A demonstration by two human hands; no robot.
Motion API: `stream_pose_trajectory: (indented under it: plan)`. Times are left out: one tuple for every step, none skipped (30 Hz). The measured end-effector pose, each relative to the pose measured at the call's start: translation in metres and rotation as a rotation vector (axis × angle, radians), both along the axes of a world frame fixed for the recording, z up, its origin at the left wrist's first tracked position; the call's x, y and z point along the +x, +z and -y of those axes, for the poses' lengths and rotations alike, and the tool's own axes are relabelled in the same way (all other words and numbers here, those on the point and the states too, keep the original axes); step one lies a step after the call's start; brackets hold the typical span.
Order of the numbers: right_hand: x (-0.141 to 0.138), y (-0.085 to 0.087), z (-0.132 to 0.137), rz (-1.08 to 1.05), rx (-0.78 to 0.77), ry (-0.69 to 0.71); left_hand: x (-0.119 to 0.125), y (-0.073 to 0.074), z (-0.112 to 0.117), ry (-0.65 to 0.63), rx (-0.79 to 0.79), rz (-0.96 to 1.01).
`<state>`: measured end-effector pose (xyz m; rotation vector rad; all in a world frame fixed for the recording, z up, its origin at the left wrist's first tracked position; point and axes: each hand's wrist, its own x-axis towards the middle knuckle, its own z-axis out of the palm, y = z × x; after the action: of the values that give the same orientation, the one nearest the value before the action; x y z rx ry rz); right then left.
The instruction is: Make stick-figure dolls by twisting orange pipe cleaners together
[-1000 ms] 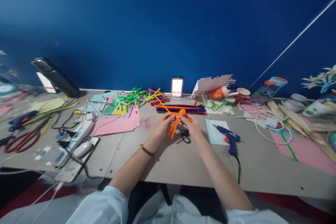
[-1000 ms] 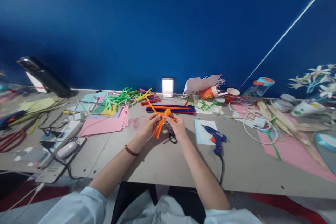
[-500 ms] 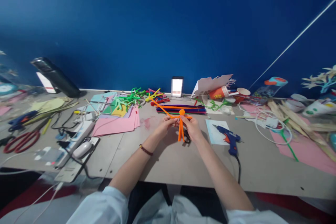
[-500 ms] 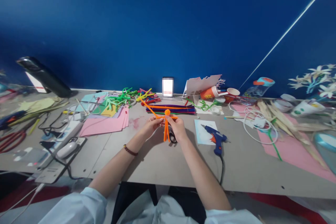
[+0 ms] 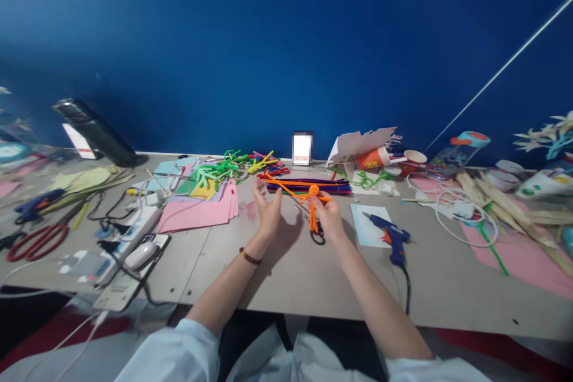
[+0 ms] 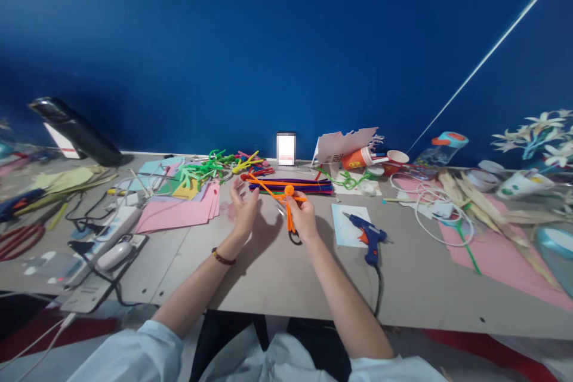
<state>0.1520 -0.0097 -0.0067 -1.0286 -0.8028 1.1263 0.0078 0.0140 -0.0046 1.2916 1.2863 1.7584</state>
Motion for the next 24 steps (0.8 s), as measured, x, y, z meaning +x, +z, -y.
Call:
stream_pose_trajectory:
  plan:
    - [-0.001, 0.001, 0.001, -0.008, -0.007, 0.005, 0.001, 0.002, 0.002, 0.074, 0.076, -0.096]
    - [-0.001, 0.002, 0.001, -0.011, -0.018, 0.016, 0.002, 0.005, 0.005, 0.103, 0.146, -0.194]
    - [-0.002, 0.003, 0.002, -0.010, -0.028, 0.030, 0.003, 0.006, 0.007, 0.090, 0.183, -0.272]
    - [-0.002, 0.004, 0.002, -0.006, -0.035, 0.044, 0.005, 0.007, 0.009, 0.056, 0.208, -0.341]
    - [-0.003, 0.005, 0.003, -0.002, -0.037, 0.058, 0.006, 0.007, 0.010, 0.017, 0.218, -0.391]
    - [-0.003, 0.006, 0.003, 0.001, -0.036, 0.071, 0.007, 0.006, 0.011, -0.016, 0.219, -0.423]
    - [-0.003, 0.006, 0.003, 0.000, -0.033, 0.079, 0.008, 0.005, 0.011, -0.043, 0.218, -0.441]
    - [-0.003, 0.006, 0.003, -0.007, -0.031, 0.081, 0.008, 0.004, 0.010, -0.062, 0.219, -0.447]
    - [-0.003, 0.006, 0.003, -0.016, -0.031, 0.082, 0.008, 0.003, 0.010, -0.080, 0.221, -0.444]
    - [-0.003, 0.005, 0.003, -0.027, -0.035, 0.081, 0.008, 0.003, 0.009, -0.100, 0.225, -0.437]
    - [-0.003, 0.004, 0.002, -0.042, -0.039, 0.080, 0.008, 0.003, 0.009, -0.121, 0.232, -0.426]
    - [-0.003, 0.003, 0.002, -0.058, -0.042, 0.079, 0.007, 0.003, 0.008, -0.141, 0.241, -0.415]
    - [-0.002, 0.002, 0.001, -0.073, -0.044, 0.080, 0.007, 0.003, 0.008, -0.164, 0.248, -0.406]
    - [-0.003, 0.001, 0.000, -0.085, -0.044, 0.083, 0.008, 0.004, 0.008, -0.187, 0.253, -0.400]
    - [-0.003, 0.000, -0.001, -0.092, -0.041, 0.084, 0.008, 0.005, 0.008, -0.206, 0.256, -0.397]
    - [-0.003, -0.001, -0.001, -0.094, -0.038, 0.083, 0.009, 0.005, 0.009, -0.218, 0.255, -0.397]
    - [-0.003, -0.002, -0.002, -0.090, -0.034, 0.081, 0.009, 0.005, 0.009, -0.221, 0.252, -0.399]
    - [-0.003, -0.003, -0.003, -0.084, -0.027, 0.074, 0.010, 0.004, 0.010, -0.216, 0.246, -0.405]
    - [-0.004, -0.003, -0.003, -0.080, -0.019, 0.060, 0.011, 0.003, 0.010, -0.206, 0.240, -0.410]
    - [-0.004, -0.003, -0.003, -0.077, -0.011, 0.045, 0.011, 0.002, 0.010, -0.196, 0.234, -0.415]
    - [-0.004, -0.003, -0.003, -0.075, -0.007, 0.033, 0.012, 0.000, 0.010, -0.189, 0.231, -0.420]
    - [-0.004, -0.003, -0.003, -0.073, -0.007, 0.025, 0.012, -0.001, 0.010, -0.185, 0.233, -0.426]
    - [-0.004, -0.003, -0.003, -0.072, -0.012, 0.022, 0.012, -0.003, 0.010, -0.186, 0.237, -0.430]
    - [-0.004, -0.004, -0.003, -0.071, -0.021, 0.029, 0.012, -0.004, 0.010, -0.192, 0.240, -0.434]
